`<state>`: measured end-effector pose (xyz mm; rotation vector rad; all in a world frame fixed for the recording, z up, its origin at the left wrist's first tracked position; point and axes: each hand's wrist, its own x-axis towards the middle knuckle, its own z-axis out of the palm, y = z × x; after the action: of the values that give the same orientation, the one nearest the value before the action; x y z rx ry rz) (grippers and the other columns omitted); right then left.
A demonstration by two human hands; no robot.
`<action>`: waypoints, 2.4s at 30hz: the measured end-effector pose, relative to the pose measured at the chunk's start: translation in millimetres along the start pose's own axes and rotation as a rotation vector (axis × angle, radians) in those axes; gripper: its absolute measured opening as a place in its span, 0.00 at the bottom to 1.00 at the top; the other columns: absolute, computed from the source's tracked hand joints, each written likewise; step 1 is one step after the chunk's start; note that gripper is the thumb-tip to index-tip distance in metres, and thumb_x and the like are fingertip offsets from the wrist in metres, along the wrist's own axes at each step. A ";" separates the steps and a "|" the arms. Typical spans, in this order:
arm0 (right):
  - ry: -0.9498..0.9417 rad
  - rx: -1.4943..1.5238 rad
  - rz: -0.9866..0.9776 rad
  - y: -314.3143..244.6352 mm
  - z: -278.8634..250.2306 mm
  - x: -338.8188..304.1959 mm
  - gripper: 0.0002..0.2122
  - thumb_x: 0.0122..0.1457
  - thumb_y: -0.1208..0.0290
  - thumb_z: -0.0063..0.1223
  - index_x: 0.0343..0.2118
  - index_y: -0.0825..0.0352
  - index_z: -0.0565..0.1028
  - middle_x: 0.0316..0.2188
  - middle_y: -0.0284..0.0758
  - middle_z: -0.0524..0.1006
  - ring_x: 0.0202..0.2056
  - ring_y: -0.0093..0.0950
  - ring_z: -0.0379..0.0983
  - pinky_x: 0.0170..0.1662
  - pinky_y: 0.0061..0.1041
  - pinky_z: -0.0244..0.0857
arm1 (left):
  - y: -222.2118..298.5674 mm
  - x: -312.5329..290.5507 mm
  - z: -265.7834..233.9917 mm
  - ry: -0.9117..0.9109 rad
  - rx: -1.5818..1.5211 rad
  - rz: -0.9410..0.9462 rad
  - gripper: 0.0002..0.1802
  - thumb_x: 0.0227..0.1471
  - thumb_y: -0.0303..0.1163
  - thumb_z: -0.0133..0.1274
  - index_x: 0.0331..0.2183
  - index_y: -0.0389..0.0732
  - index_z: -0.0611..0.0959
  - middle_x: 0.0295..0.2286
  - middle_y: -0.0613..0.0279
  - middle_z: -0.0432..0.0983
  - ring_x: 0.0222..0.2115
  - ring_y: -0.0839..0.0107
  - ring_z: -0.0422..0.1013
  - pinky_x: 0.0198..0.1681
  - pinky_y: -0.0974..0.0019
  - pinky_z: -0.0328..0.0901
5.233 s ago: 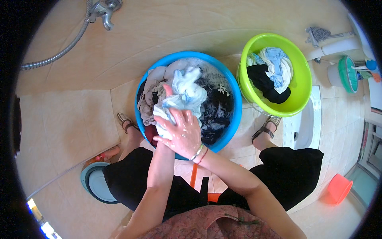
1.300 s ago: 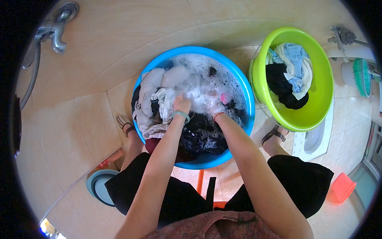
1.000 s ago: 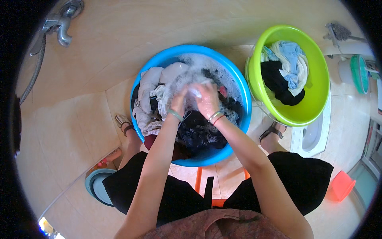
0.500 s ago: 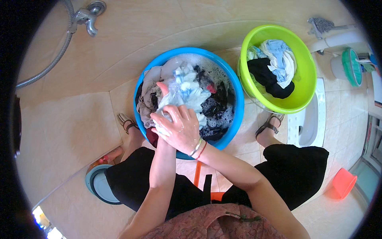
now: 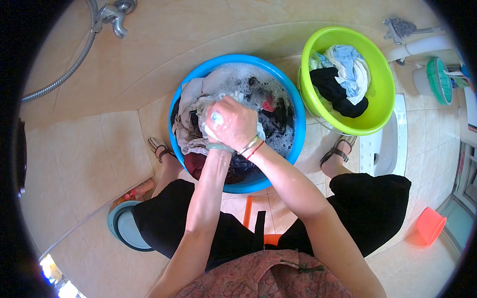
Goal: The person is hand-washing clothes in a blue basin filled with soapy water. They scrub various garments, including white and dark-colored items, and transfer the washed clothes into a green bucket.
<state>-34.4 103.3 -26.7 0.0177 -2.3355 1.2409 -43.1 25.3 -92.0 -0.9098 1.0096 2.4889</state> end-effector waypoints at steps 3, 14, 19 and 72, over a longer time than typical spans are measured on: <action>-0.018 -0.055 0.271 30.8 11.2 -2.3 0.07 0.47 0.65 0.59 0.23 0.63 0.76 0.23 0.37 0.75 0.27 0.39 0.75 0.29 0.34 0.68 | -4.2 0.1 -5.6 0.174 0.110 0.022 0.21 0.58 0.45 0.46 0.45 0.39 0.76 0.37 0.60 0.76 0.36 0.69 0.73 0.41 0.64 0.69; 0.197 0.277 0.504 133.6 -4.1 -21.5 0.10 0.55 0.70 0.59 0.38 0.67 0.76 0.39 0.34 0.72 0.42 0.25 0.68 0.47 0.22 0.62 | 26.0 4.4 -16.5 -0.038 0.486 -0.027 0.31 0.58 0.53 0.47 0.58 0.51 0.65 0.53 0.61 0.64 0.53 0.65 0.62 0.52 0.53 0.62; -0.174 -0.137 0.105 141.4 11.1 -56.9 0.17 0.45 0.78 0.62 0.40 0.53 0.77 0.50 0.33 0.64 0.50 0.38 0.62 0.52 0.36 0.61 | 26.2 14.8 -17.3 -0.036 1.584 0.256 0.33 0.50 0.47 0.57 0.57 0.58 0.68 0.54 0.54 0.63 0.55 0.54 0.61 0.46 0.50 0.65; -0.184 0.631 0.220 -34.1 -86.3 9.6 0.17 0.49 0.77 0.62 0.45 0.63 0.75 0.41 0.32 0.74 0.44 0.26 0.71 0.48 0.24 0.65 | 15.5 -46.8 -37.4 -0.605 -0.302 -0.271 0.24 0.61 0.40 0.41 0.54 0.38 0.68 0.49 0.53 0.70 0.50 0.61 0.68 0.53 0.57 0.65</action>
<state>1.0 152.8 44.0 0.0918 -2.0281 2.1199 1.1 -14.0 -73.8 -0.2867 0.2990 2.4675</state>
